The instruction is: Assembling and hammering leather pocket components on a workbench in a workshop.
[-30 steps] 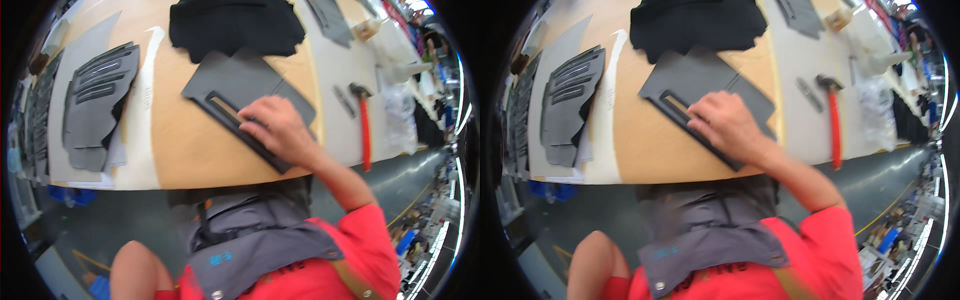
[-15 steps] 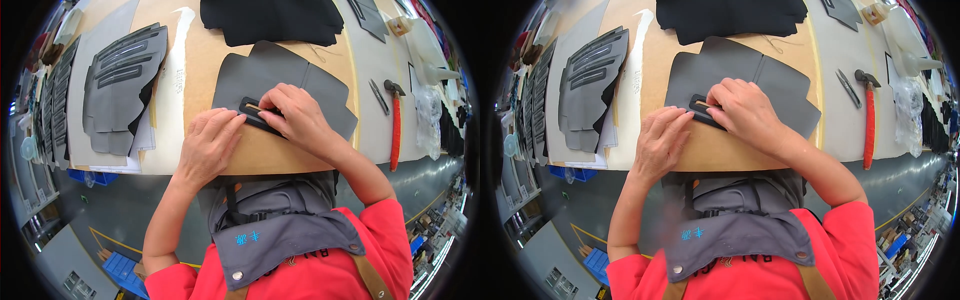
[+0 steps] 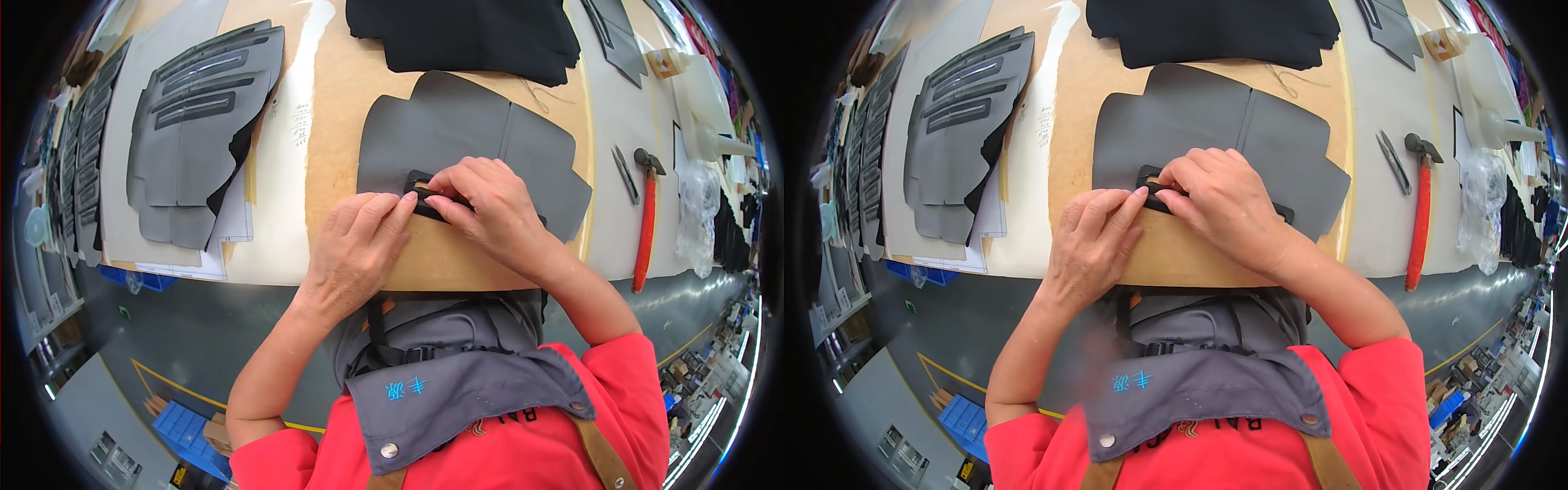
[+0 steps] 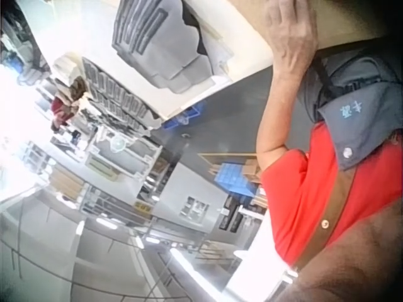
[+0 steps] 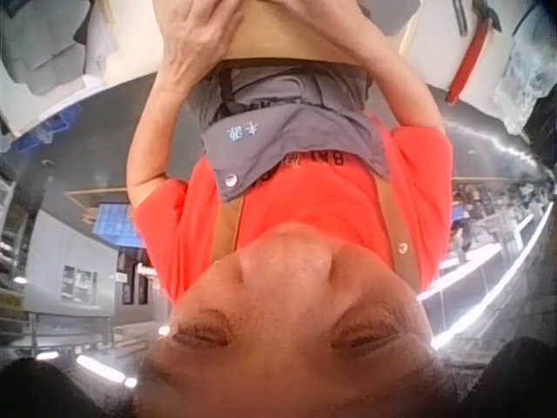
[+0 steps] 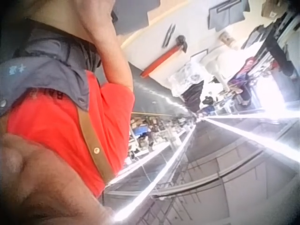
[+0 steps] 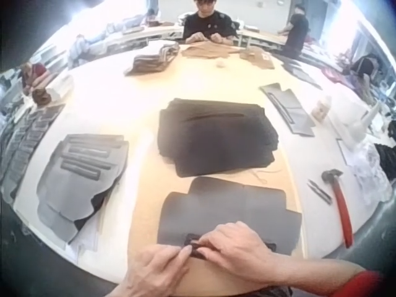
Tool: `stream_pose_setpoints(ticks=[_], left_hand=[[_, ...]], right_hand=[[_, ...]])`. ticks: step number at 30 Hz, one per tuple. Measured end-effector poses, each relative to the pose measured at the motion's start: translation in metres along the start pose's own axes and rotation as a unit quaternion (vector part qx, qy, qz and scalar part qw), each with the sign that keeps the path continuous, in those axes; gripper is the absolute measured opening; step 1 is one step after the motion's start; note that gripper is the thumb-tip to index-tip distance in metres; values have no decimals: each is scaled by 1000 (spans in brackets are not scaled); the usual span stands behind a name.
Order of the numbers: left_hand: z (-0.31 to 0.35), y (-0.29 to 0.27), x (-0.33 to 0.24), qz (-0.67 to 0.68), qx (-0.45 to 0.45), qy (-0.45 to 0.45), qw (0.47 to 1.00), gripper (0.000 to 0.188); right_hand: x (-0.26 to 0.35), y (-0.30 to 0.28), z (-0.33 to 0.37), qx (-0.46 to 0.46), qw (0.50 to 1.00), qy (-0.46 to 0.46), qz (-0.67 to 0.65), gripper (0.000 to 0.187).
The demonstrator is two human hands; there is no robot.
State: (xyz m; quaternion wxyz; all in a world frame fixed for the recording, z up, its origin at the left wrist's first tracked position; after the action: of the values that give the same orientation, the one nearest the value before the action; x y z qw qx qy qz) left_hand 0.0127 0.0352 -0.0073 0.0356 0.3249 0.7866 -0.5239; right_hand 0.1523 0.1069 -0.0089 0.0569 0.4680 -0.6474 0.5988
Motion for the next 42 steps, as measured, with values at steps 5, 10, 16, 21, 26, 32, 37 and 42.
stream_pose_setpoints(ticks=[5, 10, 16, 21, 26, 32, 37, 42], left_hand=[[1, 1, -1, -10, 9, 3, 1000, 49], [1, 1, -2, -15, 8, 2, 1000, 50], [-5, -3, -2, -31, 16, -14, 999, 50], [-16, -3, 5, -5, 64, -34, 997, 50], [-26, -3, 14, -14, 128, 20, 991, 54], [-25, -5, 14, -67, 201, 124, 969, 60], [-19, -5, 17, -82, 225, 138, 961, 63], [-18, -6, 15, -109, 221, 153, 957, 63]], right_hand=[[2, -3, 6, -50, 997, -57, -10, 12], [6, -3, 12, -57, 992, -109, 5, 28], [12, -4, 16, -49, 981, -185, 39, 37], [18, -4, 19, -52, 973, -216, 64, 37], [20, -4, 22, -56, 972, -216, 74, 36], [21, -3, 25, -73, 967, -229, 89, 36], [20, -2, 26, -78, 968, -225, 81, 36], [20, -2, 26, -83, 968, -227, 73, 36]])
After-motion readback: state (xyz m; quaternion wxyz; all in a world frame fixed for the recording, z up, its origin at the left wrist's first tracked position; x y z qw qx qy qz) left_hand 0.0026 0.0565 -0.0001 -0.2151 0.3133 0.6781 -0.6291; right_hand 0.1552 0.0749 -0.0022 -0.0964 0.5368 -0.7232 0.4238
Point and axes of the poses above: each hand's wrist, its own z-axis away from the middle knuckle, its own y-axis out of the palm, x = y × z, the point moved 8 cm from there along -z, towards the middle knuckle, and after that the axes turned 11 degrees about -x, right-handed, at the moved point
